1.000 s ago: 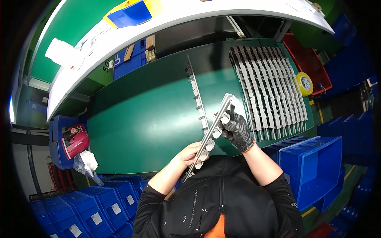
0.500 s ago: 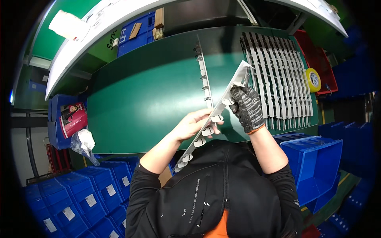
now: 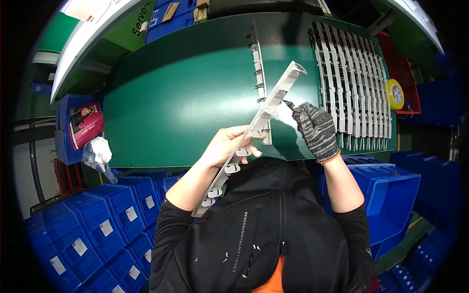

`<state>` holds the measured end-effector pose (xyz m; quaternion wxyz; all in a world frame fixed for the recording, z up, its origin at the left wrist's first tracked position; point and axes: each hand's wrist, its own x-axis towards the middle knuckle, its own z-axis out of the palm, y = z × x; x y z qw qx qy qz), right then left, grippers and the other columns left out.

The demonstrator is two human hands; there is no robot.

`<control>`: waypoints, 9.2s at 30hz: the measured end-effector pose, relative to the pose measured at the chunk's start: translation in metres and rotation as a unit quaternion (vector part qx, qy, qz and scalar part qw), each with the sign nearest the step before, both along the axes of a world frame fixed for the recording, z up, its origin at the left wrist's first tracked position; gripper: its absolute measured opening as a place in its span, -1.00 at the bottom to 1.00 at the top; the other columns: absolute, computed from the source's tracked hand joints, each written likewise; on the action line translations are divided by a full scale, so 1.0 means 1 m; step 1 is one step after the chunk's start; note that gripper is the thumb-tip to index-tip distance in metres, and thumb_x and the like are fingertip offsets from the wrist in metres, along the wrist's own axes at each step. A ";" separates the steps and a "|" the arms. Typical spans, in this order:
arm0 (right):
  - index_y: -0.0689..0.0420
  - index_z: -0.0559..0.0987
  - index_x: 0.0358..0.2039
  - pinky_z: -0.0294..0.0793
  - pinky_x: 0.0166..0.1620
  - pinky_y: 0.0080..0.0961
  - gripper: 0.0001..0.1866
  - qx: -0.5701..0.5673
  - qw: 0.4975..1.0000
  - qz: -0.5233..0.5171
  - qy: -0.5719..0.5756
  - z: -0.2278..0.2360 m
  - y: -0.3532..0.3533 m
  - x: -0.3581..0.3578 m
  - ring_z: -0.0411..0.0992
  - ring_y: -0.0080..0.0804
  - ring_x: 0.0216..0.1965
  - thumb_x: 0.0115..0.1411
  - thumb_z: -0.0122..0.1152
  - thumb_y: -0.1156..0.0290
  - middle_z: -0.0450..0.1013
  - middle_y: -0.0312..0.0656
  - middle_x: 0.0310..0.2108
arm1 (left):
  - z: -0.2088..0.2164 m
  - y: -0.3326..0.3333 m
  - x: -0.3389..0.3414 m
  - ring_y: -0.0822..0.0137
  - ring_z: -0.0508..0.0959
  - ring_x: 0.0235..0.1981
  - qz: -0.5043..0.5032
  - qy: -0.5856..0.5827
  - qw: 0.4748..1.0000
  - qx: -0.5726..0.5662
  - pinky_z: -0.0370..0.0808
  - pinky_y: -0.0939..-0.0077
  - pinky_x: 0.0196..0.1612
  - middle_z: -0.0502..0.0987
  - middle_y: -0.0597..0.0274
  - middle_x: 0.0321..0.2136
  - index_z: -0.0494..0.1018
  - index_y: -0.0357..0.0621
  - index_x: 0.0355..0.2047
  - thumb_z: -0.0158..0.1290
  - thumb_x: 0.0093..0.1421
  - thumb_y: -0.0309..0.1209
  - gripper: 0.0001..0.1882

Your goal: The person repeatedly retrieves plastic components from a conveyor belt, deburrs them using a small blade, and arranges the finished pieces into a stack on the workbench.

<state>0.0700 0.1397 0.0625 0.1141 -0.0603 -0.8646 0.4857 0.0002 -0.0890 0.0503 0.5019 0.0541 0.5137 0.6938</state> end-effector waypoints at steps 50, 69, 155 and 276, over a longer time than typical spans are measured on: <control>0.16 0.42 -0.24 0.05 -0.78 -0.75 -0.60 -0.680 0.732 0.015 -0.045 -0.034 -0.027 -0.005 0.09 -0.68 -0.83 0.08 0.10 0.09 0.30 -0.37 -0.68 | -0.018 0.024 0.004 0.23 0.56 -0.42 -0.081 -0.164 0.974 0.137 0.55 0.57 -0.57 0.45 -0.04 -0.21 0.13 -0.18 0.07 -0.05 0.16 -0.23 -0.48; 0.24 0.51 -0.37 0.27 -0.58 -0.67 -0.82 -0.270 0.960 -0.081 -0.004 -0.014 -0.006 0.021 0.32 -0.62 -0.67 0.14 0.04 0.39 0.40 -0.28 -0.65 | 0.020 0.000 -0.011 0.33 0.55 -0.56 -0.150 0.007 0.989 0.009 0.50 0.61 -0.48 0.49 -0.01 -0.49 0.16 -0.27 0.08 -0.19 0.21 -0.43 -0.58; 0.16 0.46 -0.37 0.10 -0.75 -0.77 -0.80 -0.450 0.869 -0.143 -0.148 -0.001 -0.022 -0.018 0.18 -0.72 -0.79 0.15 0.01 0.29 0.31 -0.38 -0.72 | -0.031 0.012 -0.013 0.42 0.42 -0.44 0.169 0.044 0.984 0.026 0.40 0.54 -0.33 0.41 0.20 -0.52 0.37 -0.24 -0.52 -0.03 0.14 -0.24 -0.71; 0.19 0.47 -0.52 0.29 -0.52 -0.47 -0.86 -0.139 0.990 0.015 0.025 0.027 -0.052 0.001 0.32 -0.31 -0.65 0.04 0.14 0.39 0.34 -0.10 -0.67 | 0.067 0.037 -0.043 0.57 0.44 -0.67 0.025 0.261 0.962 -0.081 0.36 0.74 -0.63 0.46 0.31 -0.64 0.45 -0.28 -0.45 0.02 0.13 -0.34 -0.79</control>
